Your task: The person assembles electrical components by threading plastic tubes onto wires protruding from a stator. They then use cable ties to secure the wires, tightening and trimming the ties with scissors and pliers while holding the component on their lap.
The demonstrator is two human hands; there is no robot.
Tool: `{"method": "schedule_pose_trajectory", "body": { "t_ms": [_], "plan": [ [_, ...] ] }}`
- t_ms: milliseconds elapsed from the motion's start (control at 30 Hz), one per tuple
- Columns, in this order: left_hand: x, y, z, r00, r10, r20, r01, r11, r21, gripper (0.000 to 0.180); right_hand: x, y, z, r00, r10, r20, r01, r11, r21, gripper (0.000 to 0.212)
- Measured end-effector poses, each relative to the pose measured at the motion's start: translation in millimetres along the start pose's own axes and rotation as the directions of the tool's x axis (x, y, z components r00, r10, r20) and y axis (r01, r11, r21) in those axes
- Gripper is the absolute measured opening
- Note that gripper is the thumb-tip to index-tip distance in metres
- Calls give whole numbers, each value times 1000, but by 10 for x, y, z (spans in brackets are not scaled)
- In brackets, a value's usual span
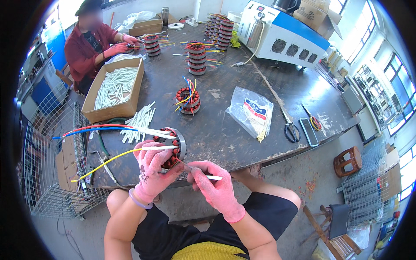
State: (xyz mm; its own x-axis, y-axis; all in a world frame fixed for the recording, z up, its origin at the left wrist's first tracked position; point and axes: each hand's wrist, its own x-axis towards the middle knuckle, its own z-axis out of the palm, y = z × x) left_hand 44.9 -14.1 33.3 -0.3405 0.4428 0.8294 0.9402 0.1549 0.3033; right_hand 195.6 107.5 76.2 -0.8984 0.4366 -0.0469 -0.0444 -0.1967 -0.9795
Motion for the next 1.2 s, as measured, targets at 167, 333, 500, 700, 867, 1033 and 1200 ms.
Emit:
{"method": "schedule_pose_trajectory", "body": {
  "t_ms": [167,333,500,700,867,1033,1200],
  "plan": [
    [22,24,-62,1000,1,-2,-1,1000,-7,53,-18,-19,-6,998,-10,61,6,998,60,30],
    [11,11,-42,1000,7,-7,-7,1000,-26,53,-34,-14,-41,996,-8,93,1,997,72,30],
    [69,53,-35,1000,-3,-10,2,997,-77,49,-24,-22,-61,994,-30,105,19,994,104,31],
    [56,76,-42,984,-123,126,149,963,-225,36,-7,-19,-22,998,-24,54,19,996,93,29],
    [91,134,-37,977,-158,142,192,941,-278,32,-10,-24,-38,999,4,50,-10,992,124,28],
    [95,123,-52,979,-153,131,184,944,-274,32,-5,-20,-30,998,4,55,-10,994,113,28],
    [83,100,-101,979,-147,143,182,946,-268,32,-11,-14,9,998,8,61,-15,994,111,28]
  ]
}}
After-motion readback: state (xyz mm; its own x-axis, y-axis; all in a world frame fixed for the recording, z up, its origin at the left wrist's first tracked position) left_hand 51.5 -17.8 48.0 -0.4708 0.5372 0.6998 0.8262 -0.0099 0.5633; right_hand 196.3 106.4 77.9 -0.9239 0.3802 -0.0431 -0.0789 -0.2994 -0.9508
